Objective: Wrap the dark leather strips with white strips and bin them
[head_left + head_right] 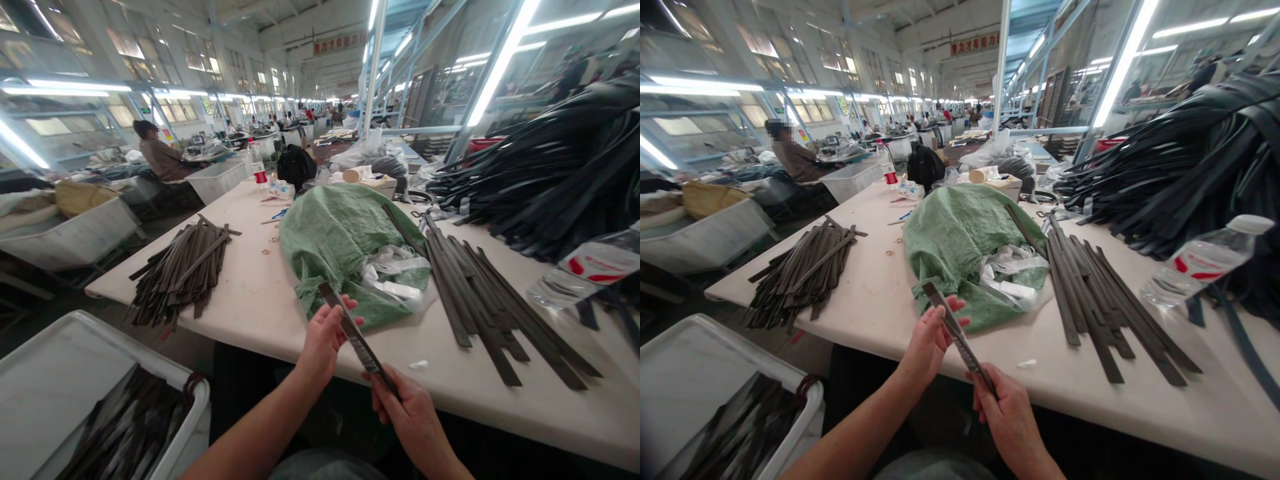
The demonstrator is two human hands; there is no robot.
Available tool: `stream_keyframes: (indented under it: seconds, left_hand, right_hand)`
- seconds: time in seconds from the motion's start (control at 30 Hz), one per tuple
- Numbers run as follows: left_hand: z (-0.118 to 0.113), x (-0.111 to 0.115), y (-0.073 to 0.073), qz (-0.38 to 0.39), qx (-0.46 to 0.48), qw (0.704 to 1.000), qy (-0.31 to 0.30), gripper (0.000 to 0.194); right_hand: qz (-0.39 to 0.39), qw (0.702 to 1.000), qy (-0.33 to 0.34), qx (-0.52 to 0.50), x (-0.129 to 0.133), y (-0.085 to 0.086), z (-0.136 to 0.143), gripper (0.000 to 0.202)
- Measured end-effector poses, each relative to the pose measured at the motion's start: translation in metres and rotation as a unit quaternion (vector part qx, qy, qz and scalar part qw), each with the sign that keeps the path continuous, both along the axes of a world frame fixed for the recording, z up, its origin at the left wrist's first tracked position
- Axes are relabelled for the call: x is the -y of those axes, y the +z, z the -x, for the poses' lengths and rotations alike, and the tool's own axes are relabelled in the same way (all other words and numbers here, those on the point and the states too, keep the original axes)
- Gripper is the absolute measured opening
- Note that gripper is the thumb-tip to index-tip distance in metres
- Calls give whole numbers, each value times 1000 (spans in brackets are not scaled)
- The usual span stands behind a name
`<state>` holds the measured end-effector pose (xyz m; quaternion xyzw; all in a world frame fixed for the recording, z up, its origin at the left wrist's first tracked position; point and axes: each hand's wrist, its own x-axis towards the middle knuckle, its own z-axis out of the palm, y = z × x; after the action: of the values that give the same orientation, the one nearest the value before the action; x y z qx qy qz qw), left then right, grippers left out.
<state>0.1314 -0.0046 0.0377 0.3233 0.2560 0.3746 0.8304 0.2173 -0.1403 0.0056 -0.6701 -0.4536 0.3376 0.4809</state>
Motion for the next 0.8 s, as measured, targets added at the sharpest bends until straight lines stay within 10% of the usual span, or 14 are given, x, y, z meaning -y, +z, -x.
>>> stream_keyframes:
  seconds: [0.13,0.8]
  left_hand:
    - [1,-18,8,8,8,999,46,39]
    - [24,34,-22,70,-30,997,30,36]
  right_hand:
    - [2,1000,2,-7,-1,-6,4,31]
    - [-28,1000,-14,4,-14,-20,39,39]
